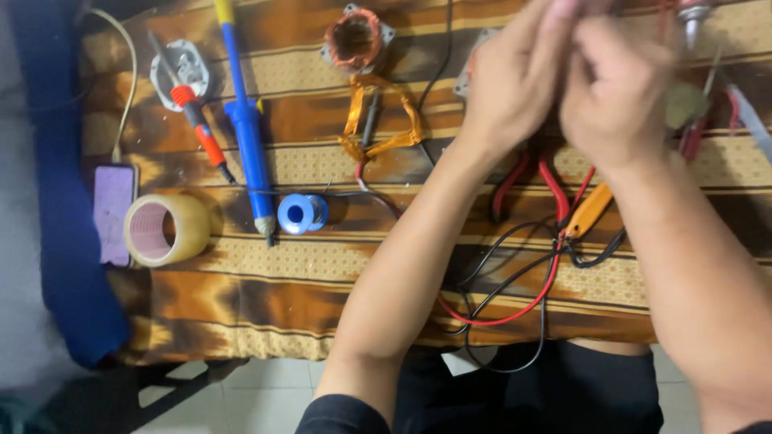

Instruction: Repairing and testing motor stators using a multimeter and hand tools on a workbench

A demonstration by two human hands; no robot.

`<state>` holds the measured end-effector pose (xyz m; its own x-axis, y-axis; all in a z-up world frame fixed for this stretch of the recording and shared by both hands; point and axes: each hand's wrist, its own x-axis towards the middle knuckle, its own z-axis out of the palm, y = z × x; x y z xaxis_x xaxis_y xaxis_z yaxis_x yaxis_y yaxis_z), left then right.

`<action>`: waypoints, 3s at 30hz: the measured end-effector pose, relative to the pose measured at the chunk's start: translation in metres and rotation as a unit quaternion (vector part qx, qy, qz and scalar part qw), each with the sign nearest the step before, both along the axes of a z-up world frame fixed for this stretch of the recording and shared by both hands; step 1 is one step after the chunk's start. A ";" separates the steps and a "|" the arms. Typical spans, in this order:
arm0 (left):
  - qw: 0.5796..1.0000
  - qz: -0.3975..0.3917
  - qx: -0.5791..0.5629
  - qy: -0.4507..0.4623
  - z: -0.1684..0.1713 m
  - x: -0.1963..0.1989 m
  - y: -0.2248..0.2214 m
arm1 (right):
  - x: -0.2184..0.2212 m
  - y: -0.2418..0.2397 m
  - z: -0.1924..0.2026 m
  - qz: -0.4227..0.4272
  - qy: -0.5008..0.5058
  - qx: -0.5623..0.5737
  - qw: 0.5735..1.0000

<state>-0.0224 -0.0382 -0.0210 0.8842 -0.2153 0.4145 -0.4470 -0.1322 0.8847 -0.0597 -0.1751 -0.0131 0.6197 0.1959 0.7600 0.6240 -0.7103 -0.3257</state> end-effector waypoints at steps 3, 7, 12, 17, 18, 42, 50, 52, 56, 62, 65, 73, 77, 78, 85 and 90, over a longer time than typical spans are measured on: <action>0.997 0.059 -0.014 0.051 0.010 0.004 0.011 | 0.000 -0.005 0.002 0.034 0.031 -0.057 0.997; 0.955 -0.016 -0.277 0.108 -0.002 0.020 0.016 | 0.000 -0.030 0.023 0.012 0.099 -0.097 0.990; 0.840 -0.169 -0.468 0.215 -0.002 0.026 0.029 | 0.007 -0.056 0.021 0.005 0.150 -0.050 0.987; 0.962 -0.056 -0.226 0.140 0.003 0.017 0.024 | 0.020 -0.065 0.003 -0.016 0.056 -0.060 0.997; 0.963 -0.060 -0.226 0.137 0.004 0.013 0.020 | 0.019 -0.058 0.002 -0.020 0.052 -0.060 0.997; 0.995 -0.078 -0.009 0.054 0.026 -0.003 0.012 | 0.017 -0.001 0.002 -0.037 0.042 0.132 0.990; 0.980 0.104 -0.139 0.092 0.018 0.006 0.005 | 0.016 -0.001 0.012 0.037 0.046 0.112 0.992; 0.962 0.105 -0.221 0.122 0.012 0.008 0.009 | 0.016 -0.012 0.015 0.050 0.052 0.129 0.989; 0.933 0.120 -0.305 0.148 -0.002 0.017 0.010 | 0.012 -0.034 0.026 0.064 0.078 0.127 0.987; 0.858 -0.039 -0.466 0.214 -0.004 0.022 0.021 | 0.017 -0.039 0.016 0.049 0.105 0.052 0.992; 0.926 0.011 -0.339 0.168 -0.011 0.026 0.026 | 0.024 -0.047 0.004 0.022 0.069 0.058 0.996; 0.999 -0.040 0.013 -0.021 0.000 0.007 0.011 | 0.026 -0.039 -0.004 -0.025 -0.030 0.054 0.998; 0.975 -0.014 -0.186 0.120 0.005 0.009 0.014 | 0.031 -0.052 -0.006 -0.030 -0.027 0.101 0.994; 0.975 -0.015 -0.186 0.120 0.004 0.010 0.013 | 0.031 -0.047 -0.008 -0.030 -0.027 0.101 0.994; 0.971 -0.022 -0.200 0.130 0.009 -0.004 -0.004 | 0.024 0.005 -0.026 -0.041 -0.023 0.119 0.992; 0.969 0.074 -0.200 0.124 0.025 -0.009 -0.002 | 0.021 -0.003 -0.008 0.001 0.024 0.084 0.996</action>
